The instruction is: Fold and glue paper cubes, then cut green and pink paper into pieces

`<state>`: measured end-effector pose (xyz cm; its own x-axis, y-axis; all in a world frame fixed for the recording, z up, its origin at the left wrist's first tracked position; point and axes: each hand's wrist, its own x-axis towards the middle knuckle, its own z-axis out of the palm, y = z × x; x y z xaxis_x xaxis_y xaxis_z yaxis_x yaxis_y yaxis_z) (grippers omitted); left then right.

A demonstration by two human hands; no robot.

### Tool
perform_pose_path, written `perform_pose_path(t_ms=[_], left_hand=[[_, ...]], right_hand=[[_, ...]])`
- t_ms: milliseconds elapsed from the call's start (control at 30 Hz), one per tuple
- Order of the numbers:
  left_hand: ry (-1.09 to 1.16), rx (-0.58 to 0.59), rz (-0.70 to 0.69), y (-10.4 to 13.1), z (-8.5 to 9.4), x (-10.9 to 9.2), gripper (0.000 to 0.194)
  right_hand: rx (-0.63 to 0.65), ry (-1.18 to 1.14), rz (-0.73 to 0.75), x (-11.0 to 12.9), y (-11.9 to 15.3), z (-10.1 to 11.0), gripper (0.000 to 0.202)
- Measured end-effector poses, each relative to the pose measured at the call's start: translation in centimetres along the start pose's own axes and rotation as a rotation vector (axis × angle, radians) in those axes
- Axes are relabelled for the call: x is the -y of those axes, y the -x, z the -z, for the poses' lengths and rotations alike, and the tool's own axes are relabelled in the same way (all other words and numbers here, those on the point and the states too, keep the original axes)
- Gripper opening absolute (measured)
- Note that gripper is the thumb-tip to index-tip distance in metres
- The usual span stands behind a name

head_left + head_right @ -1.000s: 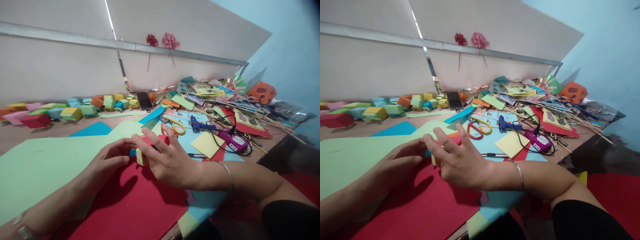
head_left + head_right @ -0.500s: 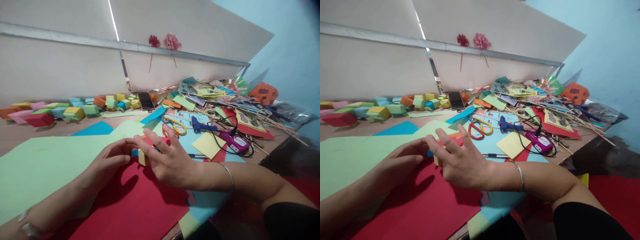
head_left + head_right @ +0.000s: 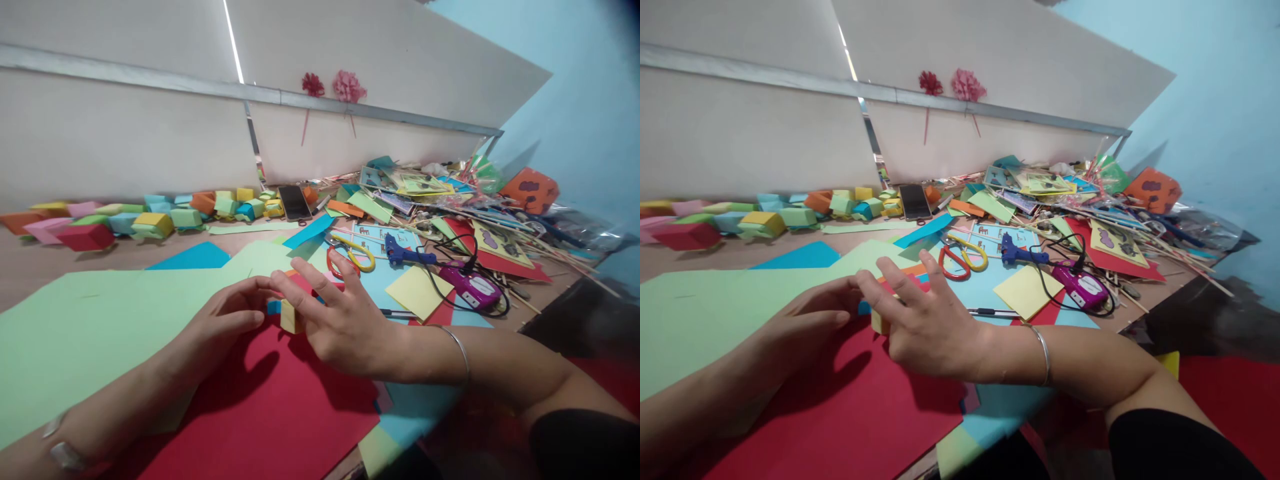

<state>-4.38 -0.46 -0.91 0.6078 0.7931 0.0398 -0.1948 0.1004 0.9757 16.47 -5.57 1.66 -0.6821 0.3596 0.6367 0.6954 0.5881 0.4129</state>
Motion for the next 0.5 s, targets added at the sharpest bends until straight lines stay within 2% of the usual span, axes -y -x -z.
perform_pose_path(t_ms=[367,500], left_hand=[[-0.033,0.011,-0.009,0.13,0.3,0.1,0.039],[-0.032,0.02,-0.014,0.06,0.39,0.3,0.037]], right_hand=[[0.039,-0.002,0.014,-0.08,0.11,0.05,0.035],[0.013,-0.02,0.0,-0.04,0.11,0.0,0.037]])
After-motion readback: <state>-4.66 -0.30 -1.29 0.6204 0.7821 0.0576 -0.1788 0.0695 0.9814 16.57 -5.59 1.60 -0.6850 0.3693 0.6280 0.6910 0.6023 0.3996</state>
